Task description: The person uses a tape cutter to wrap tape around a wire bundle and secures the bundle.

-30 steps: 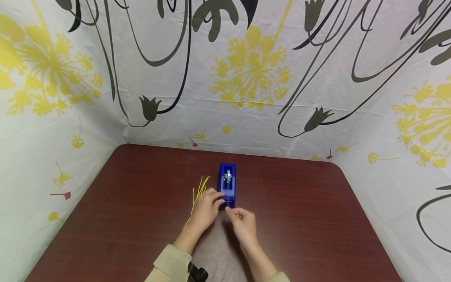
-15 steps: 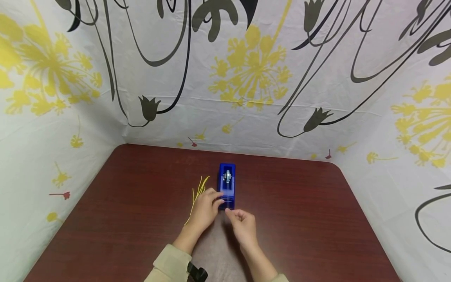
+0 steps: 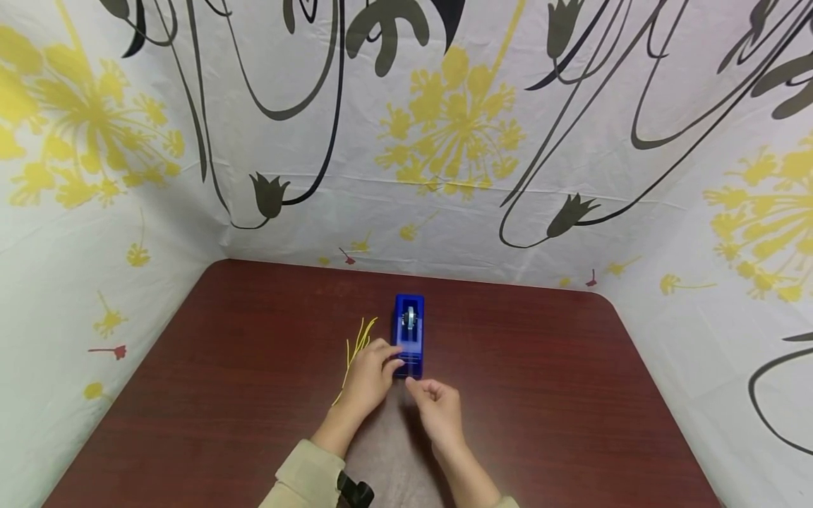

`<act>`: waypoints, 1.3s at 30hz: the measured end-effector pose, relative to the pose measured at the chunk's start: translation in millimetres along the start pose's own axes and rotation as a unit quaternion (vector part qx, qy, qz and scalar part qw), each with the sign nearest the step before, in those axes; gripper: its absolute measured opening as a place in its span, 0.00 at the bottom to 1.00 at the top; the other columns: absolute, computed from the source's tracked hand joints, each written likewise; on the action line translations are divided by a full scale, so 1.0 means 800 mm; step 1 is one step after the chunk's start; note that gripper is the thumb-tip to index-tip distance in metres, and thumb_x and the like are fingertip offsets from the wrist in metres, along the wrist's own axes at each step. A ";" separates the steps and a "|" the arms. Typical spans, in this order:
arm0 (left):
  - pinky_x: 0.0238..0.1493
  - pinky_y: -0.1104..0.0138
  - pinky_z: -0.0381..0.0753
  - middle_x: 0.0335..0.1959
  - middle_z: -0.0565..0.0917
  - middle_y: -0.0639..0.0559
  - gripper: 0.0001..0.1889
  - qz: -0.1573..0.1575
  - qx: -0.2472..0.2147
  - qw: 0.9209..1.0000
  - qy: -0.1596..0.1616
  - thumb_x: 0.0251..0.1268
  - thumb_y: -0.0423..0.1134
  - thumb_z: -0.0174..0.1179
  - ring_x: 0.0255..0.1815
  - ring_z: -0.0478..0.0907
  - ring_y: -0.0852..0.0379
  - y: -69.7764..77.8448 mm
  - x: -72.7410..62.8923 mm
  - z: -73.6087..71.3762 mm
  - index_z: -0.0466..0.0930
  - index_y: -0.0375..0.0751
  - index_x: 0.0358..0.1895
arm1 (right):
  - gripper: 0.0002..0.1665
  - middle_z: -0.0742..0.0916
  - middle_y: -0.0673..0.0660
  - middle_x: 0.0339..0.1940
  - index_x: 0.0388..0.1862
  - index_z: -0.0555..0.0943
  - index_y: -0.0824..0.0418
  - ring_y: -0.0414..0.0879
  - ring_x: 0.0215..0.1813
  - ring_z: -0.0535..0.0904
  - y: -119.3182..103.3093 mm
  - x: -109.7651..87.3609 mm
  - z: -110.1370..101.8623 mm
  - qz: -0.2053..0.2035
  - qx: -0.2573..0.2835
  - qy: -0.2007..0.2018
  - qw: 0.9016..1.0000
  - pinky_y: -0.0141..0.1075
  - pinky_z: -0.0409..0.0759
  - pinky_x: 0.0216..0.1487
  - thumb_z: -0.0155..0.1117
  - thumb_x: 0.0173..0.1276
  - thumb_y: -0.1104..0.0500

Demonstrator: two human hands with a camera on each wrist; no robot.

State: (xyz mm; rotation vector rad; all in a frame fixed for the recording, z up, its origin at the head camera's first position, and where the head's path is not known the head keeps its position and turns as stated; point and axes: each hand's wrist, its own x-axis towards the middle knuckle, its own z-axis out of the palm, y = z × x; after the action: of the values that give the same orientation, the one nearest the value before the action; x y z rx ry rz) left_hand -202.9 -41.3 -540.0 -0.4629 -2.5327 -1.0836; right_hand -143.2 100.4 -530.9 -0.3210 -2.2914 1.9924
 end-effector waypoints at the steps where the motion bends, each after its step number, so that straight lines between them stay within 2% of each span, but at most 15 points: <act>1: 0.36 0.66 0.79 0.32 0.81 0.55 0.11 0.000 -0.001 1.000 0.000 0.64 0.34 0.70 0.31 0.77 0.60 0.000 0.000 0.000 0.89 0.38 0.49 | 0.19 0.76 0.46 0.15 0.32 0.86 0.74 0.36 0.22 0.68 0.000 0.000 0.000 0.005 0.000 0.000 1.000 0.28 0.66 0.24 0.72 0.67 0.56; 16: 0.38 0.65 0.80 0.32 0.81 0.54 0.11 -0.001 -0.005 1.000 0.004 0.63 0.34 0.70 0.33 0.79 0.58 0.002 0.000 0.000 0.89 0.37 0.48 | 0.18 0.75 0.46 0.16 0.33 0.86 0.74 0.36 0.22 0.68 0.001 -0.003 -0.001 0.024 0.006 0.001 1.000 0.28 0.66 0.25 0.72 0.67 0.57; 22: 0.37 0.65 0.80 0.32 0.81 0.54 0.11 0.000 -0.003 1.000 0.004 0.63 0.34 0.70 0.32 0.78 0.58 0.003 0.000 -0.001 0.89 0.37 0.48 | 0.18 0.73 0.45 0.14 0.32 0.85 0.75 0.36 0.20 0.64 0.002 -0.003 -0.001 0.030 0.011 0.001 0.999 0.27 0.62 0.22 0.72 0.67 0.57; 29: 0.36 0.66 0.80 0.32 0.81 0.54 0.11 0.006 0.005 1.000 0.009 0.62 0.34 0.71 0.32 0.78 0.59 0.003 0.000 -0.001 0.89 0.37 0.47 | 0.19 0.73 0.45 0.15 0.31 0.84 0.77 0.36 0.19 0.64 0.005 -0.006 -0.002 0.023 0.019 -0.002 1.000 0.27 0.61 0.21 0.73 0.66 0.58; 39: 0.36 0.67 0.79 0.32 0.80 0.54 0.12 -0.006 0.000 1.000 -0.001 0.64 0.34 0.69 0.32 0.77 0.60 0.004 0.000 -0.002 0.88 0.36 0.49 | 0.18 0.73 0.45 0.14 0.30 0.85 0.75 0.35 0.18 0.63 0.002 -0.011 -0.002 0.026 0.016 -0.010 0.999 0.27 0.60 0.20 0.72 0.66 0.58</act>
State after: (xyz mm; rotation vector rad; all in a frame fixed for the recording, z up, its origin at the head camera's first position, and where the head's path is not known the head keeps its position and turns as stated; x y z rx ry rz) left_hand -201.0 -40.0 -537.0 -0.4501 -2.5412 -1.0868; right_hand -133.9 100.5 -531.9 -0.3616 -2.2830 2.0644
